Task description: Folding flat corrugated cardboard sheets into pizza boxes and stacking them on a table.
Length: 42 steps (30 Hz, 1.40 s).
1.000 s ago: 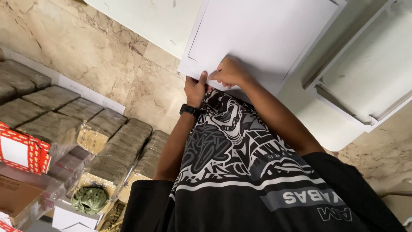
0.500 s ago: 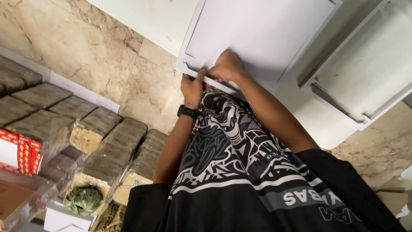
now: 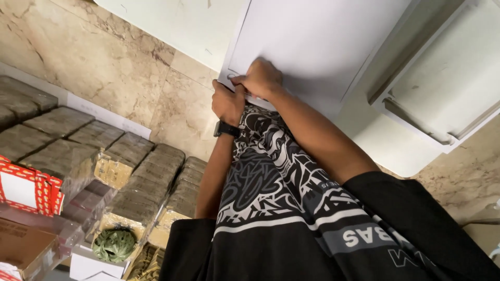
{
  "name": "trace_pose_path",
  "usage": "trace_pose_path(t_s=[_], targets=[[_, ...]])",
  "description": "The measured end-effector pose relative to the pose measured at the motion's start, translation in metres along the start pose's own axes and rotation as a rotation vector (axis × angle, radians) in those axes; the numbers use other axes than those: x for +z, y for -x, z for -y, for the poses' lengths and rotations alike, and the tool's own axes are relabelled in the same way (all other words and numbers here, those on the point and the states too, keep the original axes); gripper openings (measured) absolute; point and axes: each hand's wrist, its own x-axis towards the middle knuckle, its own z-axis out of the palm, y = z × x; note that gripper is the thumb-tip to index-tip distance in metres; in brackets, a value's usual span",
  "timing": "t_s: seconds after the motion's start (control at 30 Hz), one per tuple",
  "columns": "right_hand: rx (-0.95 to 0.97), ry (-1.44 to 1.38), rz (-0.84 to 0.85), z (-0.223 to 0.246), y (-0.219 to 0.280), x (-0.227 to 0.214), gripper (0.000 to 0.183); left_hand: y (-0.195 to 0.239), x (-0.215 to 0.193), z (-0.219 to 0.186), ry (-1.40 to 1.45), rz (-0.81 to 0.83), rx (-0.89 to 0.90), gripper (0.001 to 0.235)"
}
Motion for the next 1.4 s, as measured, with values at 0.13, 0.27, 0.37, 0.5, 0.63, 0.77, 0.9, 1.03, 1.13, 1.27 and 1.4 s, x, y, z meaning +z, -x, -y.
trace_pose_path(t_s=[0.13,0.27,0.37,0.5,0.63,0.77,0.9,1.03,1.13,1.27,1.4], targets=[[0.026,0.060,-0.044,0.002,0.003,-0.007,0.048,0.004,-0.008,-0.009,-0.213,-0.040,0.142,0.033],[0.040,0.076,0.004,-0.006,-0.003,-0.002,0.052,0.000,-0.015,0.005,-0.120,0.056,0.090,0.045],[0.040,0.053,0.061,-0.007,-0.002,-0.003,0.049,-0.012,-0.020,0.020,0.118,0.213,0.003,0.061],[-0.012,0.061,0.118,0.002,0.013,-0.022,0.043,-0.050,-0.031,0.031,0.255,0.390,0.033,0.073],[-0.003,0.018,0.104,-0.018,-0.009,-0.009,0.047,-0.063,-0.047,0.016,0.380,0.513,-0.061,0.058],[-0.038,0.069,0.090,-0.010,0.003,-0.014,0.050,-0.080,-0.045,0.007,-0.009,0.607,0.077,0.059],[-0.035,0.114,0.090,-0.013,-0.005,-0.003,0.050,-0.074,-0.042,-0.009,-0.296,0.484,0.098,0.050],[-0.020,0.159,0.057,-0.013,-0.005,-0.002,0.050,-0.041,-0.048,-0.027,-0.373,0.375,0.096,0.054],[-0.053,0.169,0.040,-0.014,-0.002,-0.001,0.048,-0.022,-0.047,-0.031,-0.430,0.169,0.170,0.039],[-0.110,0.139,-0.089,-0.032,-0.010,0.001,0.025,0.008,-0.060,-0.055,-0.394,0.011,0.401,0.036],[-0.302,-0.124,-0.085,-0.044,-0.028,0.026,0.035,0.005,-0.081,-0.051,-0.448,-0.030,0.432,0.035]])
